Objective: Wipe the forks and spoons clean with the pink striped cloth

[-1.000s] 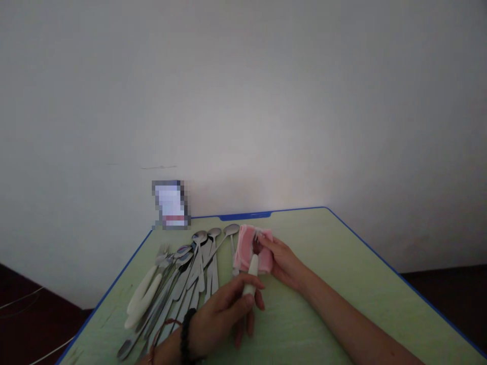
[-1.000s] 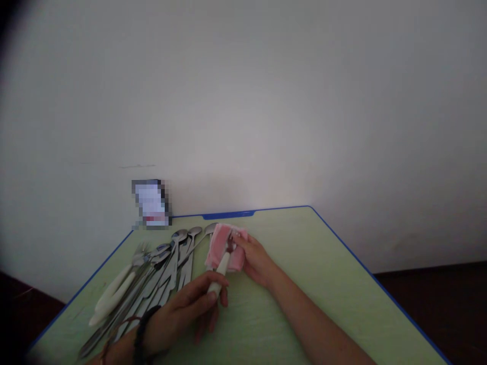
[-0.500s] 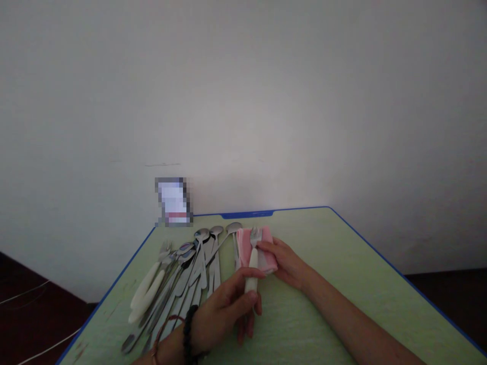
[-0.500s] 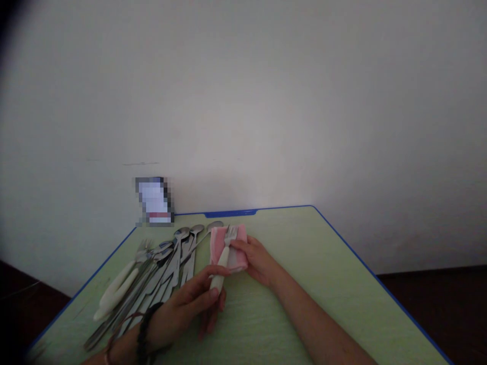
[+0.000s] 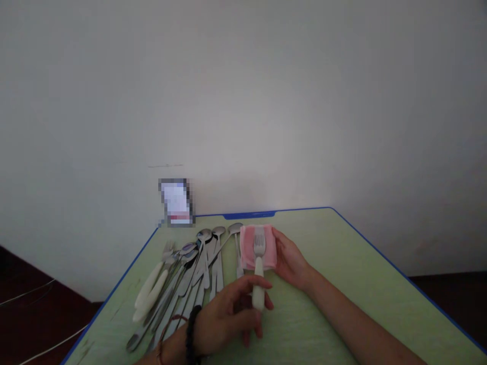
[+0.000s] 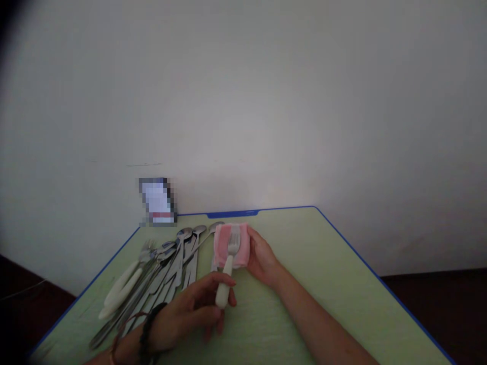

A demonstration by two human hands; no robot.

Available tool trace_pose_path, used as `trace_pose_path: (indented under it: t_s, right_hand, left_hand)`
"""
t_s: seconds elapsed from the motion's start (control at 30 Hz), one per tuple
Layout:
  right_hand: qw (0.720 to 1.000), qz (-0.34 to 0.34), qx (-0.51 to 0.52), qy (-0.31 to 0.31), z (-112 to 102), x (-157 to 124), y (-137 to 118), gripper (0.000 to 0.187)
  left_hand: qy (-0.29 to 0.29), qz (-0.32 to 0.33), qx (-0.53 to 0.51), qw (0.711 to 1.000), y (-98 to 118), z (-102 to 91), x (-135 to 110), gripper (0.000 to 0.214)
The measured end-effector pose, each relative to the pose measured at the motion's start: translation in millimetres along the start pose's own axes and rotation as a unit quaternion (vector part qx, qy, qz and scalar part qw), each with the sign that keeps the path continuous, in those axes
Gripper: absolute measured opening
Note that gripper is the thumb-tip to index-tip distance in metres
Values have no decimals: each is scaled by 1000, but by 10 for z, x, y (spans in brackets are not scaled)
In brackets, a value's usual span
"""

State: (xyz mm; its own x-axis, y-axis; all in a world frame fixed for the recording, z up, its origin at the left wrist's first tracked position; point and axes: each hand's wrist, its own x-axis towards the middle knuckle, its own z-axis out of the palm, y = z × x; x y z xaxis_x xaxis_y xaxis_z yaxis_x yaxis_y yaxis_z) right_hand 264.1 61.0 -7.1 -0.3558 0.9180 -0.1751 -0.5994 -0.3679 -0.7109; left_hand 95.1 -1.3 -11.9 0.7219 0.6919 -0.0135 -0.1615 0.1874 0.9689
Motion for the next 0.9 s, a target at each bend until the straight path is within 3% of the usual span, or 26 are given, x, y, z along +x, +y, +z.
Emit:
trace_pose_path:
  t_s: [0.27,0.47,0.67,0.9]
  right_hand:
    - [999,7,-19,28,4,1,22,37]
    - [997,-17,-54,53,-33,10,47,25]
    - [991,-61,-92,70,-37,-27,95,23]
    - [985,-103,-83,112,-54,13,132,27]
  left_hand:
    - [13,-12,36,999,3,8,13,29]
    - [71,33,41,996,-50,15,20,50]
    - [101,20,29,994,-92,-13,72,35]
    - [90,-38,106,990,-64,14,43,22]
